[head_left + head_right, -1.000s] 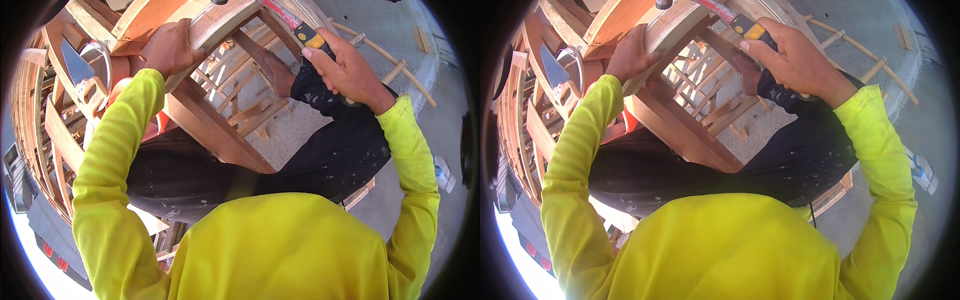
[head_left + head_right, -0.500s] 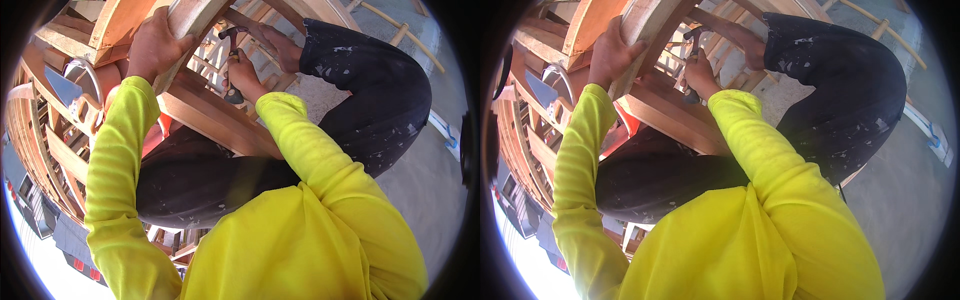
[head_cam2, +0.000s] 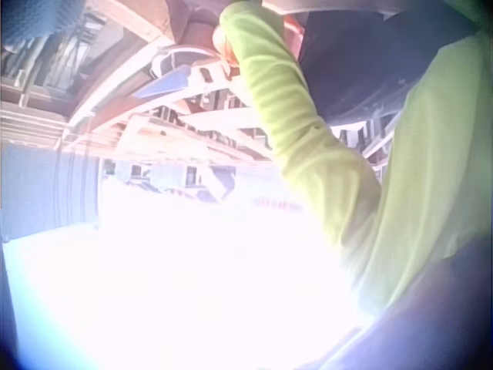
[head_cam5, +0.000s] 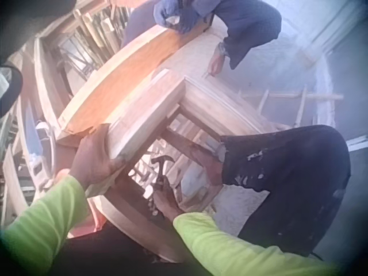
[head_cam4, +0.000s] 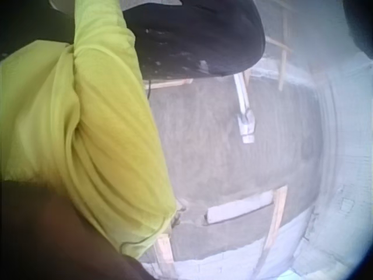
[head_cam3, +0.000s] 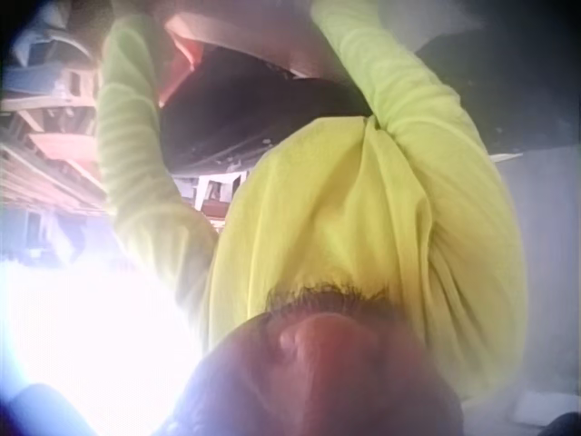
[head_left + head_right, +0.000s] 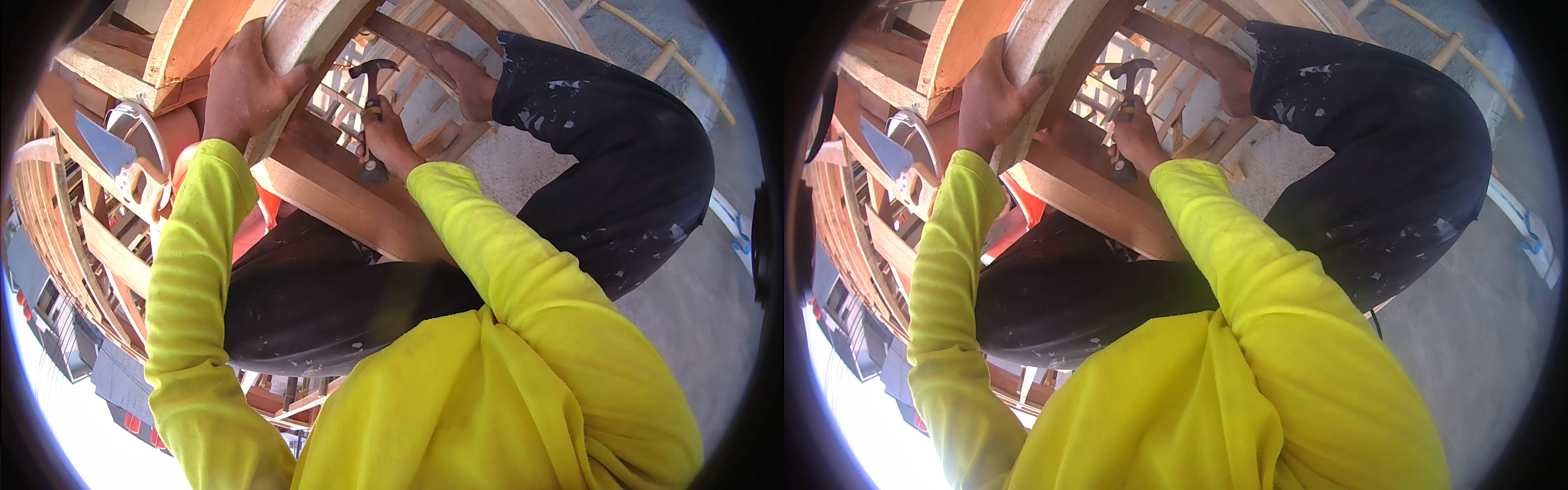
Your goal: The person assembles a curved wooden structure by positioning planks, measuring with a tape measure, and hammering nails to secure the pieces. A coworker assists by holding planks in place.
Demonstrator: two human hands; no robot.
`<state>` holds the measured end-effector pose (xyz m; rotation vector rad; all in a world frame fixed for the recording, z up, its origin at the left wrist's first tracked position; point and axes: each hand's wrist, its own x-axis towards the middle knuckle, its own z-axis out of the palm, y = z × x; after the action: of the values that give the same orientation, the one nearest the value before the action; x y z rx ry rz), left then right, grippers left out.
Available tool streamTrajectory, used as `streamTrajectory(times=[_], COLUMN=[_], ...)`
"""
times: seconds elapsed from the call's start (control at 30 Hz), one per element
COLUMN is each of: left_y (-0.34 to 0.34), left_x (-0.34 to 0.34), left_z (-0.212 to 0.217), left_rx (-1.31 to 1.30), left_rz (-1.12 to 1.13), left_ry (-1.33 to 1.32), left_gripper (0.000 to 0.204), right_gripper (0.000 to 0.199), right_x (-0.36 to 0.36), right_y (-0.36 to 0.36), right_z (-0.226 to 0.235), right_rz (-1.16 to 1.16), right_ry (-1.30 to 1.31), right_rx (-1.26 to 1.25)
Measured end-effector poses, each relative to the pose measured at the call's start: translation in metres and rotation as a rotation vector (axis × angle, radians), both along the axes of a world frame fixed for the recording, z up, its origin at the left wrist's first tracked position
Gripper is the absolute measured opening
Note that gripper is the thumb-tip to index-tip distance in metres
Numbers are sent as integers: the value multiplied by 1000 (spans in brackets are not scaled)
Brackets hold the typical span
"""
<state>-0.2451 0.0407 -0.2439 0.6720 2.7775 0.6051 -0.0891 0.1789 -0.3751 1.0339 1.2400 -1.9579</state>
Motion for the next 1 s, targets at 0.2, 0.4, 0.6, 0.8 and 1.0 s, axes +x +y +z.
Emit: streamTrajectory(times=[0.2,0.4,0.6,0.8,1.0], left_y=[-11,1,2,14,17], left_x=[-13,-6,-11,5,14], left_z=[7,4,4,12,15], left_rx=[-89,-146,-213,-247,-211], left_rz=[43,87,104,218,277], left_ry=[-121,-51,-129,-153,-64], left_gripper=[75,79,80,80,78], right_gripper=[39,33,53,48,19], right_x=[11,1,23,20,37], right_y=[-22,15,64,43,45], right_z=[23,60,82,109,159], right_rz=[237,-168,1049,1360,511], right_ry=[-15,-17,535,667,140], right_rx=[-47,87,822,829,250])
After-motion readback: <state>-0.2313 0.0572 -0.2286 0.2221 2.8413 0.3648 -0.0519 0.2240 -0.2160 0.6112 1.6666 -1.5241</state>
